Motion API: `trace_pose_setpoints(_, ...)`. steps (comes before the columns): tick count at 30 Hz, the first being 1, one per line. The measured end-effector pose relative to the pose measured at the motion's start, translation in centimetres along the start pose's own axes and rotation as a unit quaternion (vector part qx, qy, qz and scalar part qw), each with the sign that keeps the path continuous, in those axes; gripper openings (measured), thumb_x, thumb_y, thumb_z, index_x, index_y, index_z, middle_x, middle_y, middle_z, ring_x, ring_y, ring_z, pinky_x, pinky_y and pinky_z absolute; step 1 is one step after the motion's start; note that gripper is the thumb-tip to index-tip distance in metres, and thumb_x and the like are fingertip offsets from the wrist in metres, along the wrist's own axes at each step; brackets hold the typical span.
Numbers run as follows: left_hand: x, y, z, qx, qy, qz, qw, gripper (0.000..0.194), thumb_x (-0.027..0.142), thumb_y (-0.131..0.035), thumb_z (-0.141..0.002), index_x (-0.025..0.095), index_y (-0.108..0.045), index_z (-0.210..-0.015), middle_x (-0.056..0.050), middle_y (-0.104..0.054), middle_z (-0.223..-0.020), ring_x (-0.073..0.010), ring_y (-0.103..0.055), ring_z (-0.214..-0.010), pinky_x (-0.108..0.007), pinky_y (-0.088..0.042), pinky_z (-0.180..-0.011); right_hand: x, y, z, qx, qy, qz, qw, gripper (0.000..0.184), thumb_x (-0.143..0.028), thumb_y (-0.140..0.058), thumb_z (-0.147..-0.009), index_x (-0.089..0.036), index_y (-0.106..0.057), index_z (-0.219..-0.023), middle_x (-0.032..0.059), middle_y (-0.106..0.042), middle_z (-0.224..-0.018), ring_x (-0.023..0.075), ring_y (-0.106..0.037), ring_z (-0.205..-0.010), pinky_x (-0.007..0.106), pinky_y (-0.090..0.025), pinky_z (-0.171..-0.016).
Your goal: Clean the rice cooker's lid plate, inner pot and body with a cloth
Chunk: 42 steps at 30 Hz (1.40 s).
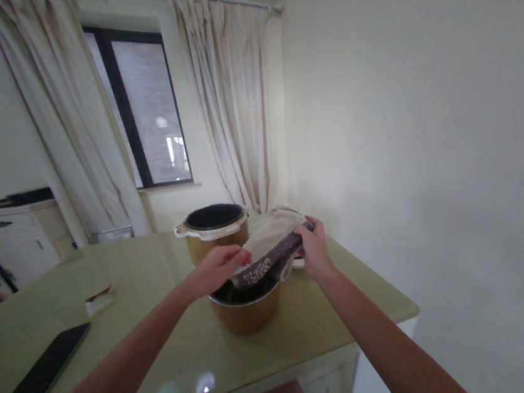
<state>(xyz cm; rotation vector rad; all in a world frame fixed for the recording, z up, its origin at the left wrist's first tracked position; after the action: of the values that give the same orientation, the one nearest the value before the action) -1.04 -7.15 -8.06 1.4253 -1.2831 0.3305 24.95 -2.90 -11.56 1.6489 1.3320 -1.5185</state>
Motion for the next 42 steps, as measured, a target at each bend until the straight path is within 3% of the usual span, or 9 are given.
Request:
trace_pose_setpoints(5, -1.9, -3.6, 3.4, -0.120, 0.015, -0.232, 0.965, 0.037, 0.057, -0.061, -0.094, 0.026, -0.076, -0.107, -0.004, -0.078, -0.097, -0.0243, -0.071, -0.086, -0.031, -0.045, -0.071, 3.5, 4.9, 3.6, 0.012, -0.175, -0.020, 0.984, 0.050, -0.055, -0.075, -0.071, -0.031, -0.061, -0.113, 0.0041, -0.072, -0.111, 0.0270, -0.070, -0.093, 0.040, -0.062, -0.066)
trace_pose_setpoints(12, -3.1, -6.4, 2.4, -0.031, -0.009, -0.249, 0.968, 0.059, 0.057, -0.066, -0.090, 0.023, -0.058, -0.137, -0.013, -0.066, -0.137, -0.0319, -0.061, -0.125, -0.042, -0.048, -0.100, 4.9, 5.9, 4.0, -0.030, -0.212, -0.029, 0.976, 0.042, -0.065, -0.070, -0.077, -0.029, -0.063, -0.097, 0.0073, -0.076, -0.099, 0.0303, -0.073, -0.091, 0.052, -0.065, -0.076)
trace_pose_setpoints(15, -3.8, -6.9, 1.4, -0.049, -0.052, -0.203, 0.976, 0.072, 0.050, -0.071, -0.088, 0.019, -0.049, -0.149, -0.016, -0.058, -0.151, -0.0327, -0.053, -0.137, -0.045, -0.041, -0.113, 4.8, 5.6, 4.0, -0.013, -0.202, -0.035, 0.979, 0.032, -0.048, -0.076, -0.071, -0.028, -0.062, -0.093, 0.0038, -0.074, -0.096, 0.0267, -0.072, -0.088, 0.047, -0.065, -0.076)
trace_pose_setpoints(23, -2.9, -6.0, 3.2, -0.086, -0.078, -0.286, 0.951, 0.015, 0.032, -0.064, -0.096, 0.026, -0.067, -0.110, -0.003, -0.071, -0.113, -0.0217, -0.064, -0.107, -0.031, -0.046, -0.092, 6.2, 8.5, 5.6, -0.081, -0.240, 0.100, 0.962, 0.053, -0.032, -0.079, -0.060, -0.027, -0.061, -0.110, 0.0055, -0.076, -0.096, 0.0281, -0.074, -0.087, 0.049, -0.061, -0.079)
trace_pose_setpoints(26, -2.9, -5.3, 4.3, -0.067, -0.079, -0.316, 0.943, 0.012, 0.034, -0.064, -0.097, 0.025, -0.066, -0.105, -0.003, -0.071, -0.111, -0.0215, -0.064, -0.106, -0.031, -0.046, -0.090, 5.8, 9.3, 5.6, -0.001, -0.119, 0.158, 0.980, 0.061, -0.041, -0.077, -0.061, -0.026, -0.062, -0.118, 0.0084, -0.073, -0.108, 0.0283, -0.071, -0.094, 0.045, -0.059, -0.079)
trace_pose_setpoints(28, -3.1, -4.9, 4.6, -0.052, -0.057, -0.329, 0.941, 0.018, 0.042, -0.065, -0.096, 0.025, -0.067, -0.102, -0.004, -0.072, -0.108, -0.0228, -0.065, -0.103, -0.032, -0.046, -0.087, 5.3, 8.5, 6.1, 0.005, -0.049, 0.159, 0.986, 0.060, -0.050, -0.076, -0.065, -0.026, -0.064, -0.119, 0.0091, -0.071, -0.113, 0.0280, -0.070, -0.098, 0.041, -0.058, -0.077)
trace_pose_setpoints(33, -3.6, -5.5, 4.9, -0.103, 0.004, -0.409, 0.907, 0.038, 0.054, -0.049, -0.101, 0.023, -0.071, -0.108, -0.011, -0.077, -0.100, -0.0291, -0.073, -0.093, -0.037, -0.050, -0.079, 6.5, 2.5, 9.0, -0.143, -0.095, 0.094, 0.981, 0.058, -0.068, -0.074, -0.076, -0.026, -0.068, -0.117, 0.0088, -0.075, -0.117, 0.0299, -0.071, -0.106, 0.041, -0.059, -0.083)
trace_pose_setpoints(37, -4.7, -5.8, 5.0, -0.134, 0.021, -0.466, 0.874, 0.049, 0.059, -0.046, -0.101, 0.020, -0.076, -0.095, -0.016, -0.079, -0.096, -0.0326, -0.075, -0.088, -0.040, -0.051, -0.075, 8.1, -1.7, 9.3, -0.084, -0.065, 0.042, 0.993, 0.065, -0.067, -0.076, -0.077, -0.025, -0.064, -0.126, 0.0095, -0.072, -0.131, 0.0290, -0.067, -0.122, 0.040, -0.054, -0.103)
trace_pose_setpoints(42, -6.2, -2.8, 6.0, -0.167, -0.020, -0.464, 0.870, 0.063, 0.072, -0.044, -0.098, 0.020, -0.077, -0.086, -0.017, -0.078, -0.086, -0.0330, -0.076, -0.083, -0.040, -0.051, -0.075, 8.1, -2.5, 8.5, -0.096, -0.049, 0.031, 0.994, 0.067, -0.055, -0.080, -0.077, -0.028, -0.060, -0.136, 0.0070, -0.070, -0.135, 0.0285, -0.066, -0.125, 0.039, -0.053, -0.105)
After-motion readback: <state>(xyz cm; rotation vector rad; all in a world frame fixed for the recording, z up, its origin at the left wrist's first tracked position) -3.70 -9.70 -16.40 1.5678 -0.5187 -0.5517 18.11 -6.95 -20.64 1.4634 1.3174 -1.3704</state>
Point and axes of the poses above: each hand's wrist, its own z-axis away from the middle knuckle, its own y-axis out of the back of the hand, x = y × z, the point moved 1 cm from there along -z, towards the middle knuckle
